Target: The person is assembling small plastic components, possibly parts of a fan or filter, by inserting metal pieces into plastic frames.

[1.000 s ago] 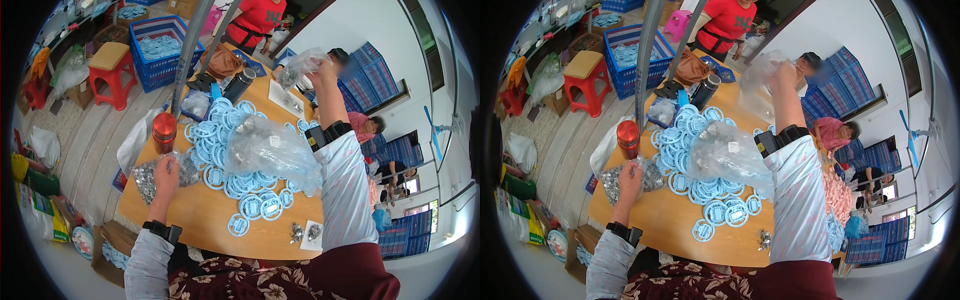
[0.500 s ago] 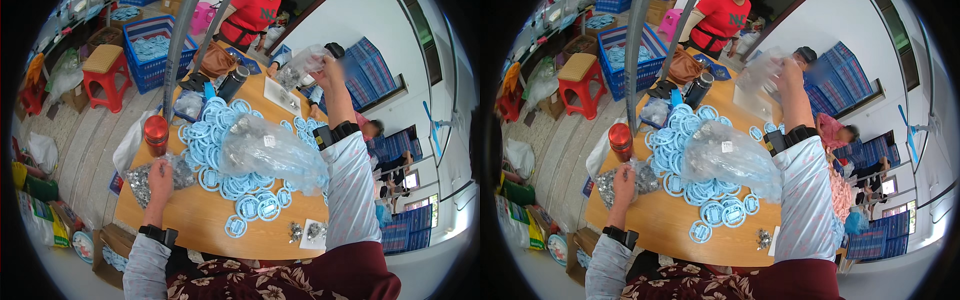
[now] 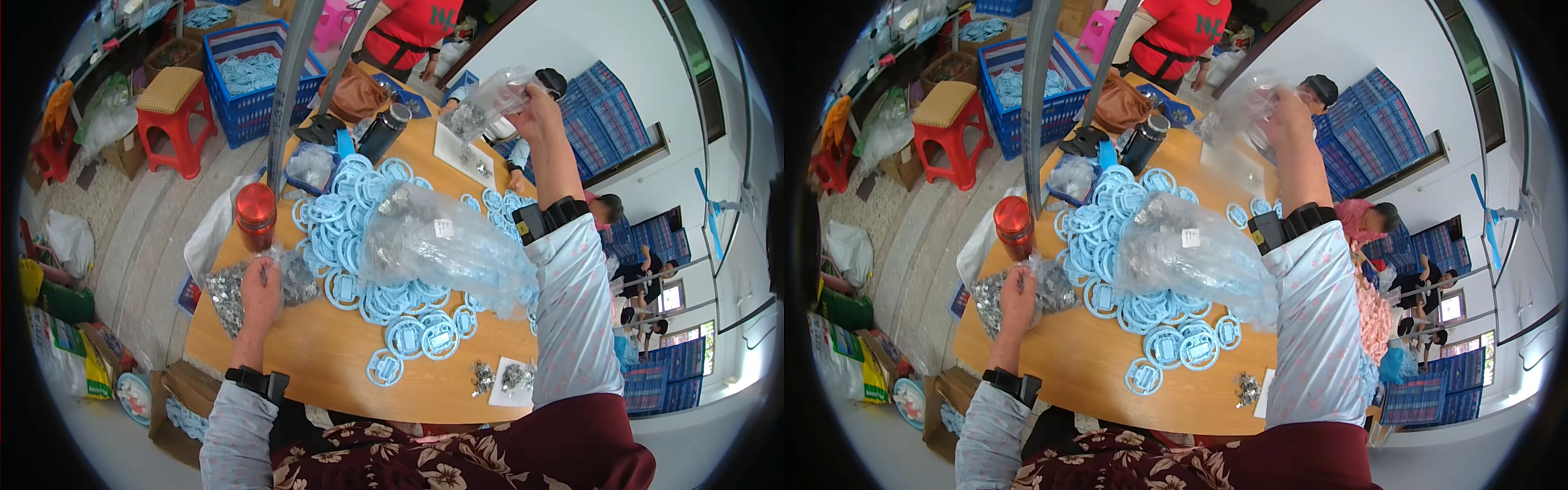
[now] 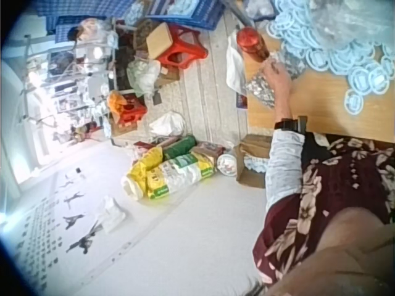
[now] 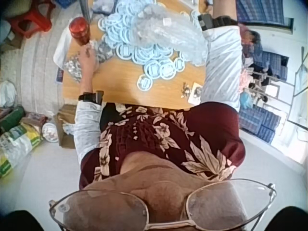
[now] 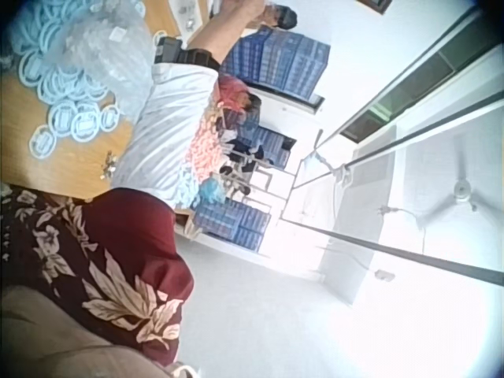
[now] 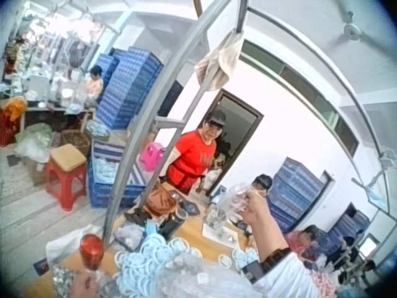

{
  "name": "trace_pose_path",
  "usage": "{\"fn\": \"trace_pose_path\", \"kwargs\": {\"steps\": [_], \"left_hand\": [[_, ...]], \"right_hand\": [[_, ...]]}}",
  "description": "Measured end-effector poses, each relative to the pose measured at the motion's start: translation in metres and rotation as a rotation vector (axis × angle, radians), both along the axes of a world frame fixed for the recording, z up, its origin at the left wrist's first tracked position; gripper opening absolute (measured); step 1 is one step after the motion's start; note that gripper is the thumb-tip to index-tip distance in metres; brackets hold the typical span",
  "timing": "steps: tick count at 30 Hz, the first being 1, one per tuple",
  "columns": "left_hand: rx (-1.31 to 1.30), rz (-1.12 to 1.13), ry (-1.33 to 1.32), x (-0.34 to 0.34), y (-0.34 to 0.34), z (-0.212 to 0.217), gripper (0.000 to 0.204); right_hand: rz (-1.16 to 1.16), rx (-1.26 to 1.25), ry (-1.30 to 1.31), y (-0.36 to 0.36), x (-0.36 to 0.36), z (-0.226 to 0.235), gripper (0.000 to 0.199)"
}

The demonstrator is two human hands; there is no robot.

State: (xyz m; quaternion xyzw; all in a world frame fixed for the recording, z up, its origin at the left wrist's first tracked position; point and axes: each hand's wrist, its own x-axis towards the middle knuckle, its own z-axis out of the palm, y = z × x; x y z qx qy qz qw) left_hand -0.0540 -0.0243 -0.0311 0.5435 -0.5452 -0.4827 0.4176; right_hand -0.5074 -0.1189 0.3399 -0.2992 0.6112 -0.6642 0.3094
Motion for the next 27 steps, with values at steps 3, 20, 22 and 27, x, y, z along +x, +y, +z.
{"fn": "trace_pose_path", "kwargs": {"steps": [3,20,22,27], "left_hand": [[-0.009,-0.01,-0.032,-0.006,0.001,0.011,0.014],[-0.009,-0.007,-0.028,-0.002,-0.001,0.006,0.013],[-0.036,-0.006,-0.01,-0.003,-0.003,-0.004,0.013],[-0.017,0.006,0.022,-0.004,-0.002,-0.003,0.012]], "right_hand": [[0.009,0.006,0.055,-0.004,-0.029,0.003,0.026],[-0.064,0.01,0.117,0.018,-0.025,0.009,0.029],[-0.057,0.018,0.124,0.018,-0.025,0.006,0.028],[-0.049,0.042,0.089,0.017,-0.026,-0.001,0.031]]}}
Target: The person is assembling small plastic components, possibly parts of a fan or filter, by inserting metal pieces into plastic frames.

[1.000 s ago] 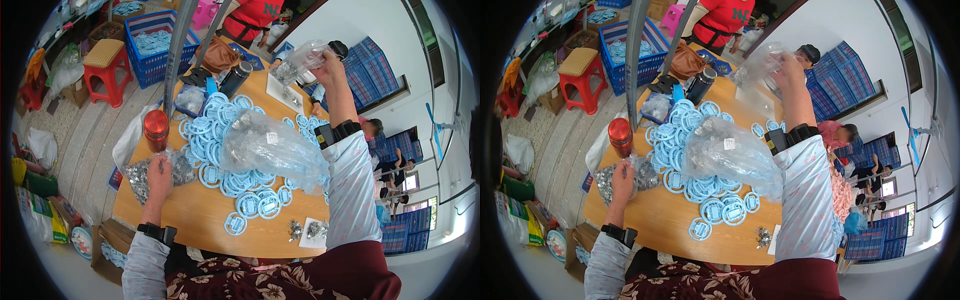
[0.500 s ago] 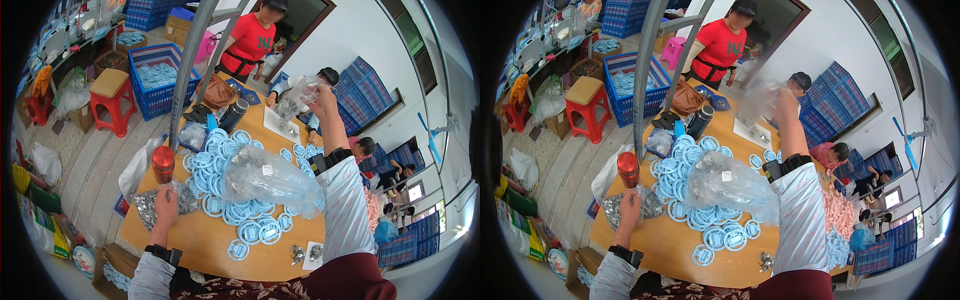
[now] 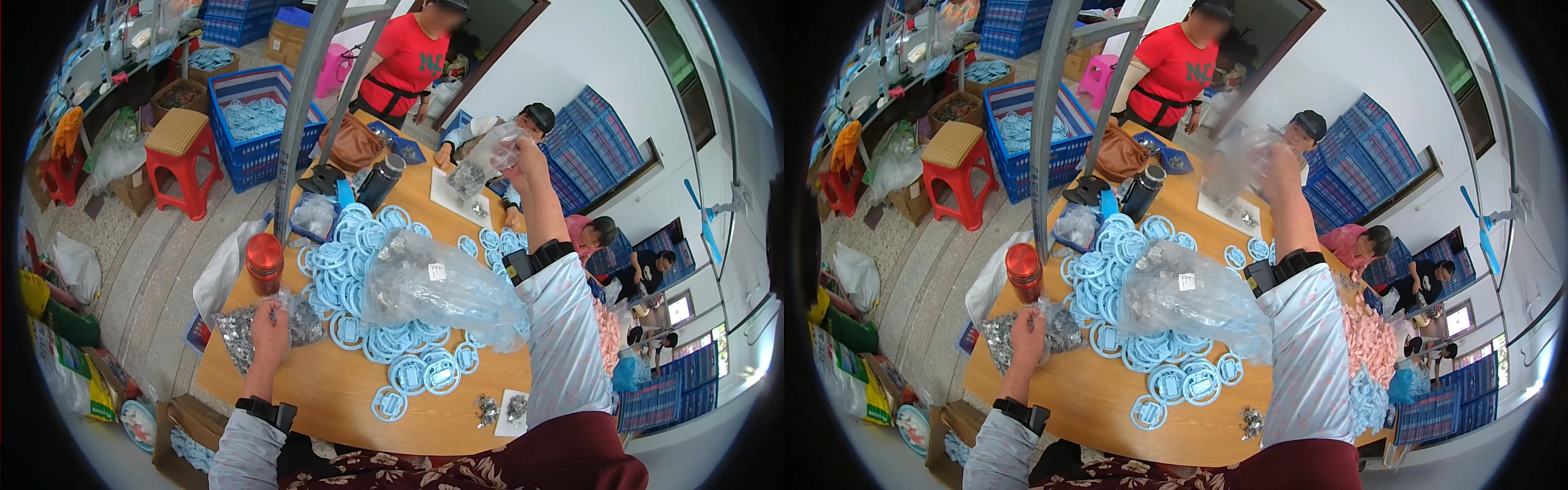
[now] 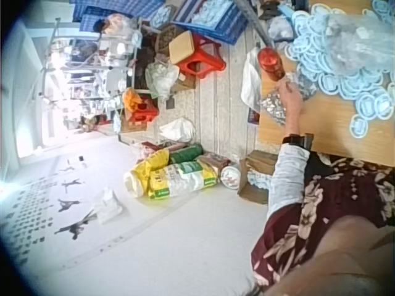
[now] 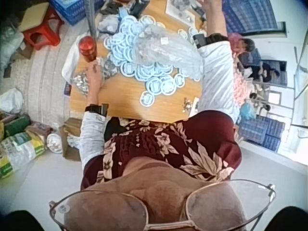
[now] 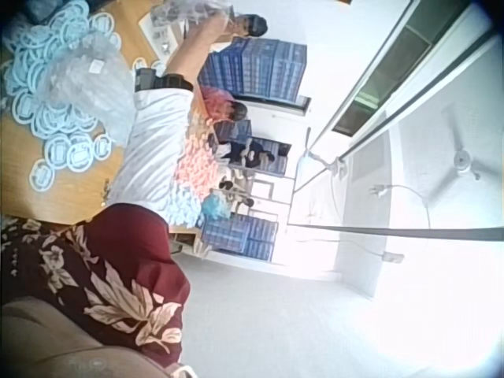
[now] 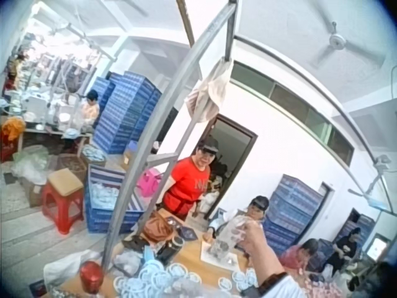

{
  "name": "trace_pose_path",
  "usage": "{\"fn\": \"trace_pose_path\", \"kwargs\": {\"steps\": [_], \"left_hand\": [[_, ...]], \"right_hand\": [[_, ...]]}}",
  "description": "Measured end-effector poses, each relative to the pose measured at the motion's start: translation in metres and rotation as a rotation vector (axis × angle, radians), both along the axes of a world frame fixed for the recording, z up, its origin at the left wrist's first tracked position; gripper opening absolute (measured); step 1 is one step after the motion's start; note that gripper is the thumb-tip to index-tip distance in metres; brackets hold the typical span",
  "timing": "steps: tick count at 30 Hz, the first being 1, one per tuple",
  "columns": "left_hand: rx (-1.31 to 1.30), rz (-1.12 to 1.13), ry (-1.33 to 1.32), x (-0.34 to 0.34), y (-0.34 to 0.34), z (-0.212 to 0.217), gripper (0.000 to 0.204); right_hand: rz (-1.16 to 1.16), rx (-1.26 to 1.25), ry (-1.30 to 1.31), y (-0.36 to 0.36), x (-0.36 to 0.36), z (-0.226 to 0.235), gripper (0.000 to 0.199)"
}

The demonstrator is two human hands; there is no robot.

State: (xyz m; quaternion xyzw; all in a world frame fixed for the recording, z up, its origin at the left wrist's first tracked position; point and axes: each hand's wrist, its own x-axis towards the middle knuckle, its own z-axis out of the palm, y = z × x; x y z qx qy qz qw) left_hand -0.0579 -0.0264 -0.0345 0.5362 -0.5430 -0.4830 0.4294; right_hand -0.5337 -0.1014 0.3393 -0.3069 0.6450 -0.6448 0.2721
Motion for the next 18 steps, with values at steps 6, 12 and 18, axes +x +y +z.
{"fn": "trace_pose_path", "kwargs": {"steps": [6,12,18], "left_hand": [[-0.034,0.003,-0.026,0.0,0.002,0.003,0.012],[-0.026,0.005,-0.042,0.002,0.001,0.002,0.013],[0.026,-0.018,-0.028,0.003,0.0,0.002,0.012]], "right_hand": [[0.023,-0.002,-0.004,0.005,0.008,-0.003,0.033],[0.031,0.01,-0.017,0.006,0.008,-0.008,0.035],[0.043,-0.016,-0.081,0.006,0.003,-0.014,0.036]]}}
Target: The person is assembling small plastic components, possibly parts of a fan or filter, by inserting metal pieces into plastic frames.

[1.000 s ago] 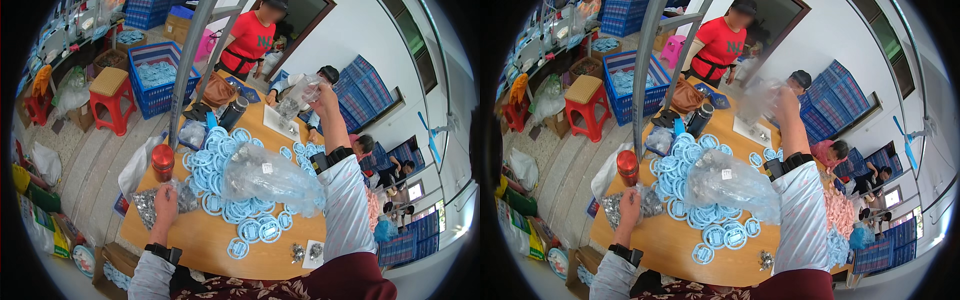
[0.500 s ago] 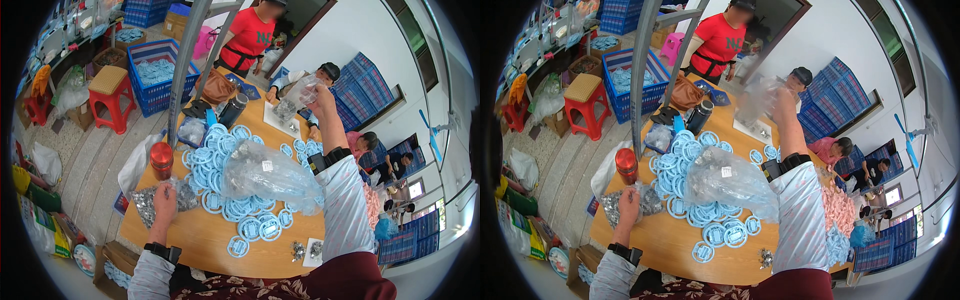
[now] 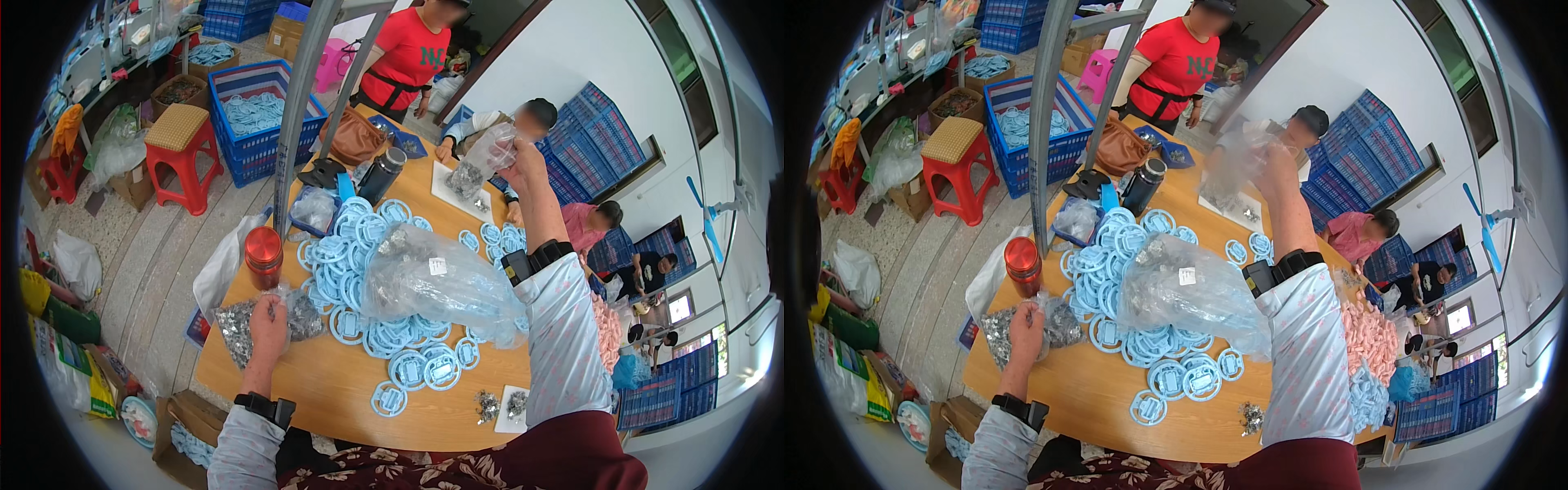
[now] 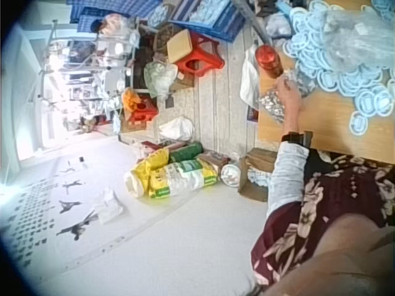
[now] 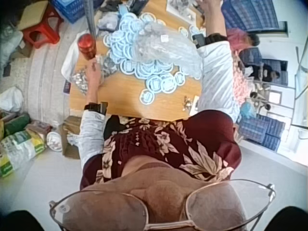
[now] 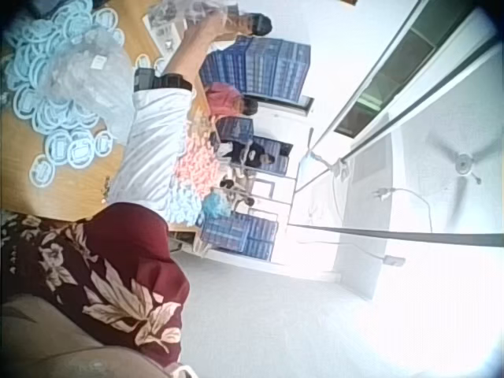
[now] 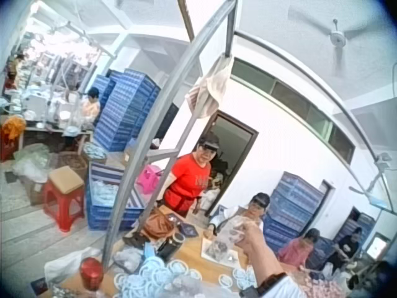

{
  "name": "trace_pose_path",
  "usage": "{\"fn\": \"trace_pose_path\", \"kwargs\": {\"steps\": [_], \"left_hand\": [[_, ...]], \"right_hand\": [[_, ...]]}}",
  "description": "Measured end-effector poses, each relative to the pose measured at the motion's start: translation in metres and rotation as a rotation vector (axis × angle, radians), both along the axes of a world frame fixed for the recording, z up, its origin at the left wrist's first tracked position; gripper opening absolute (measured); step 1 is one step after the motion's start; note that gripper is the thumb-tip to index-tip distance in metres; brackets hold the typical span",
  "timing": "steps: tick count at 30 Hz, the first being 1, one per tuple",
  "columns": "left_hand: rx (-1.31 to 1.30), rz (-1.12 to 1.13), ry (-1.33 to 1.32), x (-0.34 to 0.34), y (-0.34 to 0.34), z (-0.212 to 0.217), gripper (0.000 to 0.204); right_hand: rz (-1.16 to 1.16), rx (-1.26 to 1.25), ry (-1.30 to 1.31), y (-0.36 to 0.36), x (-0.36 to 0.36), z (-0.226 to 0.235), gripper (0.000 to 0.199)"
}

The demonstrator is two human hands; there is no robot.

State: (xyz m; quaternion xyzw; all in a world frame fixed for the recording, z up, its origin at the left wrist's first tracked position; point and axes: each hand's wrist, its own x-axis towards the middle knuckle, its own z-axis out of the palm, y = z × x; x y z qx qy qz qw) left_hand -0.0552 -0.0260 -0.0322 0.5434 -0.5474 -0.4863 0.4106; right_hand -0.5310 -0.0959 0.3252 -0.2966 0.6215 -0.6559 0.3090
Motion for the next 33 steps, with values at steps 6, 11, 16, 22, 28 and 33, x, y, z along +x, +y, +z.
{"fn": "trace_pose_path", "kwargs": {"steps": [6,11,16,22,28,33], "left_hand": [[0.012,-0.005,0.004,0.001,0.001,0.008,0.012],[-0.007,0.001,-0.008,0.0,0.001,0.007,0.012],[0.026,-0.004,-0.02,-0.001,0.004,0.021,0.013],[-0.083,0.014,-0.029,0.001,0.003,0.007,0.013],[-0.042,0.004,-0.035,0.001,0.005,0.015,0.011],[-0.066,0.02,-0.007,0.002,0.006,0.013,0.011]], "right_hand": [[0.019,0.029,0.028,0.001,0.008,0.001,0.036],[0.03,0.028,0.037,0.001,0.007,0.002,0.035],[0.031,0.019,0.055,-0.001,0.004,-0.002,0.031],[0.076,-0.027,0.07,-0.003,0.02,0.001,0.028],[0.059,0.016,0.086,-0.006,0.016,-0.003,0.028],[0.07,0.028,0.07,-0.01,0.016,-0.009,0.028]]}}
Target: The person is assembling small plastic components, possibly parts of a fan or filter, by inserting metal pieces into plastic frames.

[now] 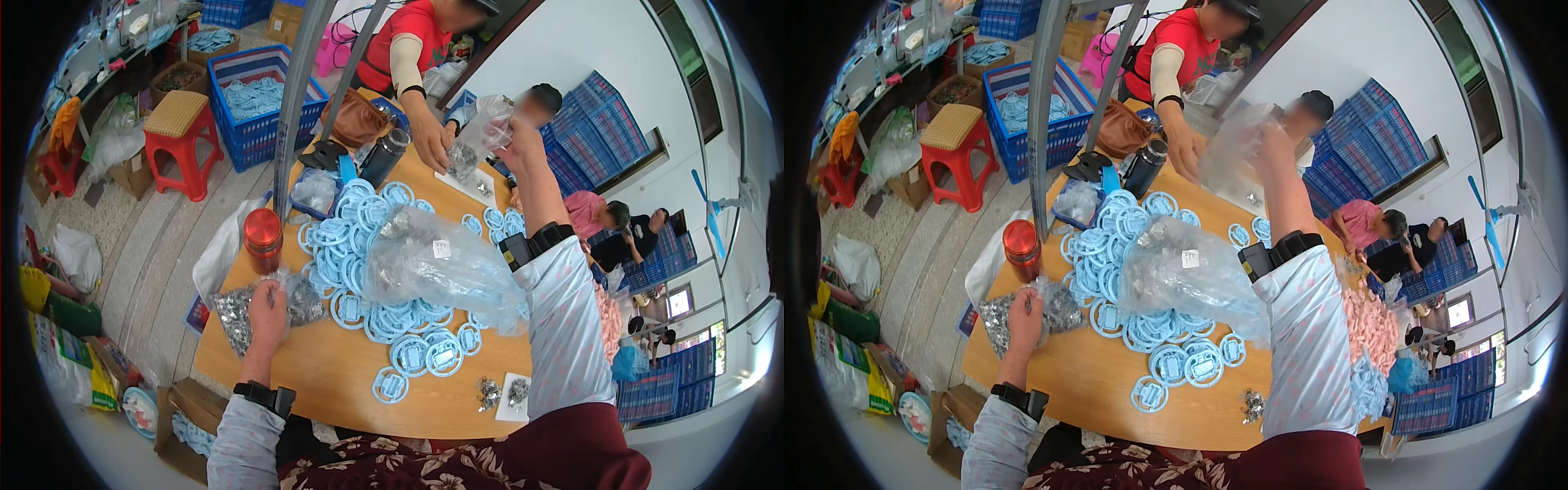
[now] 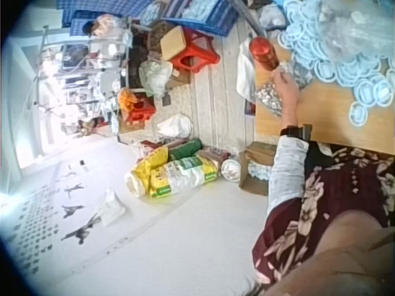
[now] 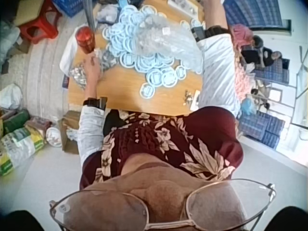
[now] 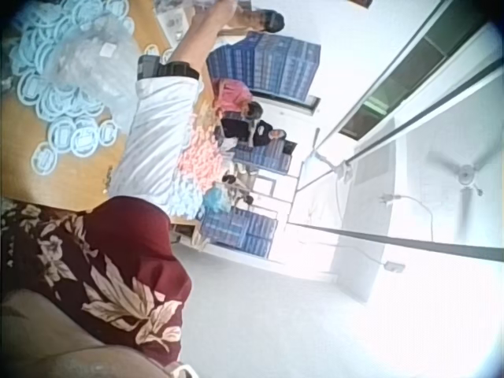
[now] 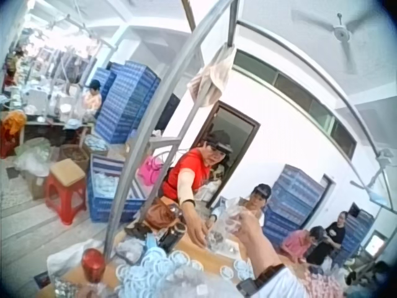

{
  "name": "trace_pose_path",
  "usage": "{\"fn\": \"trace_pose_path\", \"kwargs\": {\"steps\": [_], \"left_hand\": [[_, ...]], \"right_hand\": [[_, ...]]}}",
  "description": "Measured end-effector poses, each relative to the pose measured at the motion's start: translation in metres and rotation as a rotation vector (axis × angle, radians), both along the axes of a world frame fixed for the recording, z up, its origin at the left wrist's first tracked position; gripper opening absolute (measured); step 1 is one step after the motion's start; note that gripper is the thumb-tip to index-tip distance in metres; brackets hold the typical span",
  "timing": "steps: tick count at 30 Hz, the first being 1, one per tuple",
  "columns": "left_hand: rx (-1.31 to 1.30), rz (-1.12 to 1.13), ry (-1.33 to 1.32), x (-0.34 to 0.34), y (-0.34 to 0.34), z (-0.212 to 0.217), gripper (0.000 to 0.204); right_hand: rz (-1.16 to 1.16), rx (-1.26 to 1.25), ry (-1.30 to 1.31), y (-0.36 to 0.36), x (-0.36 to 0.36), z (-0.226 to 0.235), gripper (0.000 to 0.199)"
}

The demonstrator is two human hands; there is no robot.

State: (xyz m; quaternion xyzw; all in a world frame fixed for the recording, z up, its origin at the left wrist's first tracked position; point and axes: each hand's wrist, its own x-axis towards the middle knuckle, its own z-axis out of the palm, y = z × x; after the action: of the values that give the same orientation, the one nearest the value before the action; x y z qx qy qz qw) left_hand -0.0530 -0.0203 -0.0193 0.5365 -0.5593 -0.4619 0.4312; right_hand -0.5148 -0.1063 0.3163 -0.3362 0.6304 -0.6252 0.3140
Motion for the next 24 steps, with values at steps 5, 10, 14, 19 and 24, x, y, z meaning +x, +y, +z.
{"fn": "trace_pose_path", "kwargs": {"steps": [5,10,14,19,24], "left_hand": [[0.024,-0.024,-0.007,-0.004,0.0,-0.001,0.013],[-0.002,0.011,-0.02,0.0,-0.002,-0.013,0.014],[0.024,0.004,-0.05,-0.001,-0.002,-0.012,0.015],[0.031,0.005,-0.084,-0.004,-0.002,-0.01,0.015],[-0.01,0.013,-0.05,-0.003,-0.003,-0.012,0.011]], "right_hand": [[-0.002,-0.041,0.013,-0.005,-0.022,-0.003,0.029],[-0.029,-0.04,0.07,-0.001,-0.006,0.004,0.035],[-0.084,0.004,0.072,0.007,0.009,0.012,0.038],[-0.059,-0.023,0.023,0.009,0.005,0.016,0.039],[-0.028,0.016,0.095,0.008,0.016,0.022,0.035]]}}
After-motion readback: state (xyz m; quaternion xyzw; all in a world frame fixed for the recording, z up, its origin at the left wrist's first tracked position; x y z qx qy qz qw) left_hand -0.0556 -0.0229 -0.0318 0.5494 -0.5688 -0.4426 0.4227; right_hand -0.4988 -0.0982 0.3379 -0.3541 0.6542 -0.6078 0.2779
